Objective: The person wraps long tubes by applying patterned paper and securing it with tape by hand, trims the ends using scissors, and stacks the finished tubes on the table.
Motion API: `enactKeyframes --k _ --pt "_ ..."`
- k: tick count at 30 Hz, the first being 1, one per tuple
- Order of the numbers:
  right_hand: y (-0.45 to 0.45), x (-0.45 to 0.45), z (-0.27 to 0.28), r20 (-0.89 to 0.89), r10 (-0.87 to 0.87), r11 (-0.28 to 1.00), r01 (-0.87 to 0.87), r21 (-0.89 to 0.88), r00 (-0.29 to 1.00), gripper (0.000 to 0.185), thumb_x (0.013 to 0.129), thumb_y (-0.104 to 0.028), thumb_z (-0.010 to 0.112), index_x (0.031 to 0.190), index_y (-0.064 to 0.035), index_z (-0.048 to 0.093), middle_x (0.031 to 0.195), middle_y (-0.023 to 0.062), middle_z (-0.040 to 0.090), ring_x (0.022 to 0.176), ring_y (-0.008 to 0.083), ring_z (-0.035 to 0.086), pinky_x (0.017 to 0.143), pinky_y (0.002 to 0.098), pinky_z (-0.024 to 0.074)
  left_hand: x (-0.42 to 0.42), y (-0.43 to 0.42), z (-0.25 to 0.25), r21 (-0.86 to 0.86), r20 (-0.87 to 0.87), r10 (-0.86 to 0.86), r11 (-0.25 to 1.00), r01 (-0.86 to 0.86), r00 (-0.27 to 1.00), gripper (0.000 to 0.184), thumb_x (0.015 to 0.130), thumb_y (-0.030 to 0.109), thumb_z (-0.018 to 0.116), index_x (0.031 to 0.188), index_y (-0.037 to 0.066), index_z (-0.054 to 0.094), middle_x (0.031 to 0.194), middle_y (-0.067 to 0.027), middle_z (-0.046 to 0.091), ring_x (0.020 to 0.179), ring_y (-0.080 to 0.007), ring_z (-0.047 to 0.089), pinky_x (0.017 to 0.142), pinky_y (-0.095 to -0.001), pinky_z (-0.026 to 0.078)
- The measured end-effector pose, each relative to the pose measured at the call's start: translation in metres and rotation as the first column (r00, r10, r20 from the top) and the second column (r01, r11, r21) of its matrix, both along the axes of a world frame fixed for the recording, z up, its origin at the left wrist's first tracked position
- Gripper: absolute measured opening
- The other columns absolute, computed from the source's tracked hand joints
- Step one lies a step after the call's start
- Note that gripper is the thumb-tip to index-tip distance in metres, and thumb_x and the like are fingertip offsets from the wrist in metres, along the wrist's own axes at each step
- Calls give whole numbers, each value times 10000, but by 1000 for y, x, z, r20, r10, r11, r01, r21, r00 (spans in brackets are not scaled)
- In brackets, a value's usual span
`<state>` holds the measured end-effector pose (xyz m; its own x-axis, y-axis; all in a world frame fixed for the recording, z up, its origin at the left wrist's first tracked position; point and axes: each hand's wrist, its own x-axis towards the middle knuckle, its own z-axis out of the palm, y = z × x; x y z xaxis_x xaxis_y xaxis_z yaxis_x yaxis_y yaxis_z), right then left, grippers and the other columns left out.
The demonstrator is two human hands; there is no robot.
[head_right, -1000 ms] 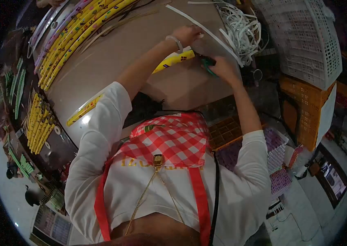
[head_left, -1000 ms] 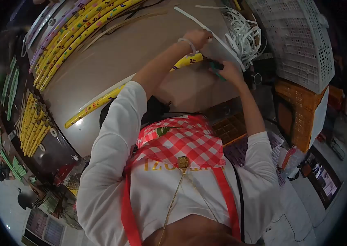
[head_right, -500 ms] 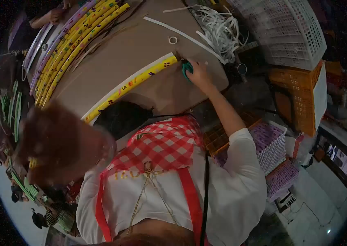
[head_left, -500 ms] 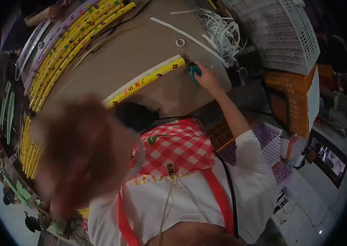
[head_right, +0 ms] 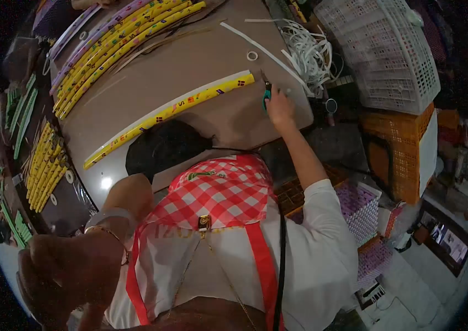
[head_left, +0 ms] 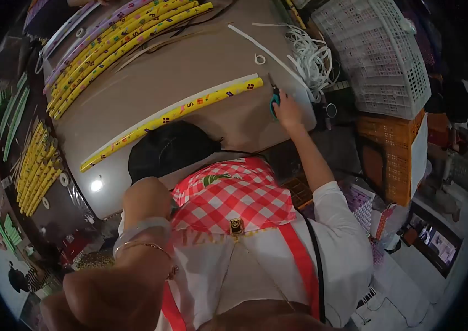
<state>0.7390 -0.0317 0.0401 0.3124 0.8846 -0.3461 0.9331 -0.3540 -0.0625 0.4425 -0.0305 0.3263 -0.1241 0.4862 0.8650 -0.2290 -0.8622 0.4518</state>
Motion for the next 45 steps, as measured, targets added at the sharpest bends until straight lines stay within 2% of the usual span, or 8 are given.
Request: enactKeyframes --k 4,6,10,17,19,33,40,45 --pt "-4 -12 28 5 -42 995 42 -89 999 472 841 -285 511 1252 -106 362 1056 140 489 952 309 516 725 411 457 -11 -13 10 -1 -62 67 998 -68 996 217 812 222 499 840 13 551 765 -76 514 679 -188 531 588 -320 446" --pt "-10 -8 21 97 -21 999 23 -26 995 446 872 -292 472 1256 -86 376 1213 207 403 996 331 496 764 419 452 -18 -19 15 -7 -101 114 993 -115 988 210 807 217 501 838 15 549 758 -73 513 672 -187 531 583 -319 446" --pt "-9 -27 38 -46 -6 946 20 325 999 276 894 -237 425 1062 -36 512 1032 155 477 904 313 510 719 393 445 -29 -35 25 -27 -181 233 970 -242 955 197 795 207 505 834 18 546 743 -67 512 658 -185 532 571 -317 448" --pt "13 -63 25 -109 325 897 -269 351 940 185 840 -210 485 924 -80 588 823 119 581 724 302 568 627 392 458 -59 -65 44 -58 -374 377 902 -427 847 175 775 191 514 827 25 539 716 -57 509 635 -181 533 551 -313 450" --pt "24 -87 28 -155 397 835 -285 471 905 198 828 -232 502 850 -55 588 772 135 586 717 306 572 614 403 455 -71 -76 53 -31 -473 397 885 -465 787 169 770 186 516 825 27 538 708 -55 508 628 -180 533 545 -312 451" --pt "-20 -203 41 -57 240 967 -233 107 969 305 823 -361 474 764 -84 588 748 149 605 724 355 574 619 450 449 -220 -155 86 197 -885 426 708 -678 188 138 730 152 532 811 41 525 655 -35 503 581 -173 536 505 -304 456" --pt "-17 -306 72 -23 308 924 -293 244 951 293 831 -336 483 743 -63 544 680 138 585 682 350 568 580 443 435 -315 -184 83 288 -931 358 621 -729 -63 131 710 136 540 804 48 519 629 -25 500 558 -169 537 485 -300 458" --pt "13 -381 52 -76 589 721 -481 499 804 205 829 -262 498 843 -67 559 824 112 546 780 320 539 656 406 442 -367 -180 67 330 -944 196 572 -751 -265 130 696 124 546 799 52 514 610 -19 498 541 -167 538 470 -297 460"
